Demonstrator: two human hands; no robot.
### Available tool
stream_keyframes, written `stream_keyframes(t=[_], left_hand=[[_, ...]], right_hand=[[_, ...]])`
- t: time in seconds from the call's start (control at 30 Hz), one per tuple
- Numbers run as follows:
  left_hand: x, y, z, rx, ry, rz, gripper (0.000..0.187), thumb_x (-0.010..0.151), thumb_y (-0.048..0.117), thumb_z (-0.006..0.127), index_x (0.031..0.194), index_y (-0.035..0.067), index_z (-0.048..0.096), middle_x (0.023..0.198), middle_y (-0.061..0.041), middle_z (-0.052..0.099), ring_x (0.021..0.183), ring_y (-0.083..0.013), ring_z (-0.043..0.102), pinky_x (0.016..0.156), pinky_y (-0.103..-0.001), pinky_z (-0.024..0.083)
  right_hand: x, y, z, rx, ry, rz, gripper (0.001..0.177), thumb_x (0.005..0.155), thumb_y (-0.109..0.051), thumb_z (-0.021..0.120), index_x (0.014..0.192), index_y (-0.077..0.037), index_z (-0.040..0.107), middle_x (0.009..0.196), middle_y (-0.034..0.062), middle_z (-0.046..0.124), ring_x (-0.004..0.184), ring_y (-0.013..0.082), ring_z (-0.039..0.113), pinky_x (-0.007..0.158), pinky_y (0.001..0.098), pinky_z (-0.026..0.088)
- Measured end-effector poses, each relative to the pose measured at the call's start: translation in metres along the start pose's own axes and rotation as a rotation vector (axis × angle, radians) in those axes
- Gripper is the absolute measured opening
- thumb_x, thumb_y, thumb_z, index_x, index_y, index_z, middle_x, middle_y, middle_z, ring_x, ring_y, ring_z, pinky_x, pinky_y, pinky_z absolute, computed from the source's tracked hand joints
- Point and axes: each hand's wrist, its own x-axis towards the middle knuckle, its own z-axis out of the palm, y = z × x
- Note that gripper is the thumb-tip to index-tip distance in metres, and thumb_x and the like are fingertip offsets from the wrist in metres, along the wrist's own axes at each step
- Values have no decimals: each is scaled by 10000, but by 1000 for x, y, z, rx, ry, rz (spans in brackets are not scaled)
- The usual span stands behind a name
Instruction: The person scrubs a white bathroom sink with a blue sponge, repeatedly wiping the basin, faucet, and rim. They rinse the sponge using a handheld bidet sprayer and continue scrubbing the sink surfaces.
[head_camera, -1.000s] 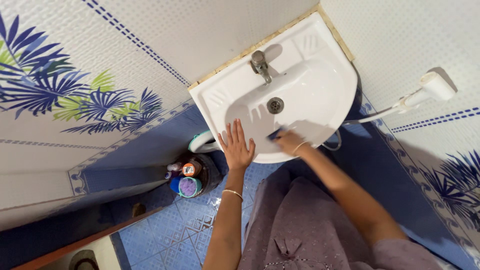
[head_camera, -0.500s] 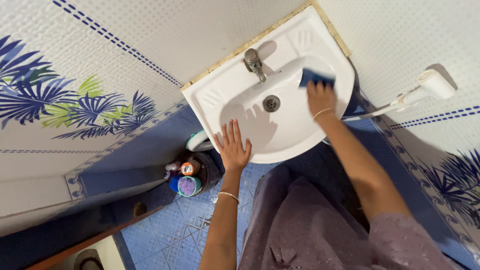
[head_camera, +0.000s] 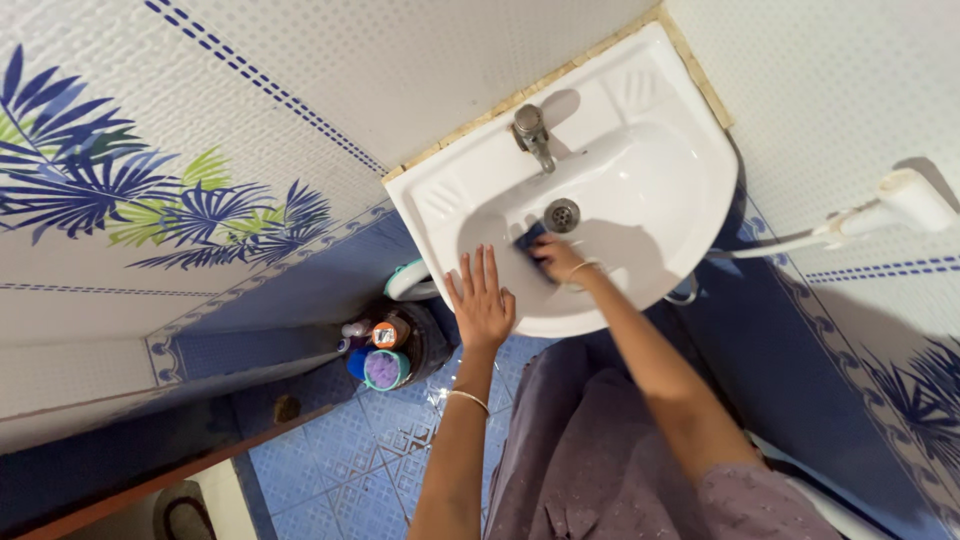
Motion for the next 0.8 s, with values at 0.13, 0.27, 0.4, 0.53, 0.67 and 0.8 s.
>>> stream_keyframes(t=[0.13, 0.27, 0.4, 0.53, 0.67, 0.8], left_hand=[[0, 1, -4, -15, -9, -8, 812, 872, 266, 482, 1631, 131, 228, 1660, -97, 308, 1541, -338, 250, 1239, -610, 98], [3, 2, -4, -22, -21, -8, 810, 872, 261, 478, 1631, 129, 228, 1662, -96, 307, 1536, -341, 253, 1237, -613, 96], [2, 1, -2, -25, 0, -3, 804, 875, 267, 482, 1627, 123, 237, 1660, -99, 302, 1541, -343, 250, 1237, -615, 97], [-1, -1, 0, -29, 20, -4, 776, 911, 290, 471, 1631, 116, 243, 1679, -104, 283, 1552, -338, 245, 1244, -608, 100], [2, 0, 1, -10, 31, 10, 714, 973, 332, 447, 1630, 136, 249, 1683, -95, 275, 1553, -339, 240, 1241, -602, 103], [0, 1, 0, -11, 22, 10, 702, 984, 331, 433, 1634, 144, 246, 1685, -92, 272, 1547, -341, 240, 1238, -601, 116]], right_hand=[[-4, 40, -82, -587, 283, 357, 504, 823, -21, 638, 1326, -58, 640, 1370, 183, 530, 1258, 477, 483, 1019, 553, 445], [-2, 39, -84, -570, 633, 360, 612, 768, 45, 630, 1376, -17, 597, 1476, 199, 511, 1220, 453, 488, 983, 532, 441], [33, 16, -17, -143, 516, 59, 558, 744, 74, 625, 1287, -46, 669, 1342, 193, 576, 1235, 393, 513, 1076, 459, 410], [29, -39, 40, 452, 115, 53, 432, 885, 35, 623, 1299, -79, 668, 1261, 135, 623, 1183, 292, 569, 1025, 372, 452], [-2, -48, 17, 481, -277, 135, 306, 921, -72, 692, 1225, -93, 725, 1105, 105, 718, 1007, 264, 649, 909, 372, 530], [-39, -4, -51, 1, -456, 20, 299, 827, -167, 770, 1123, -136, 792, 1143, 97, 762, 1043, 256, 708, 977, 352, 526]])
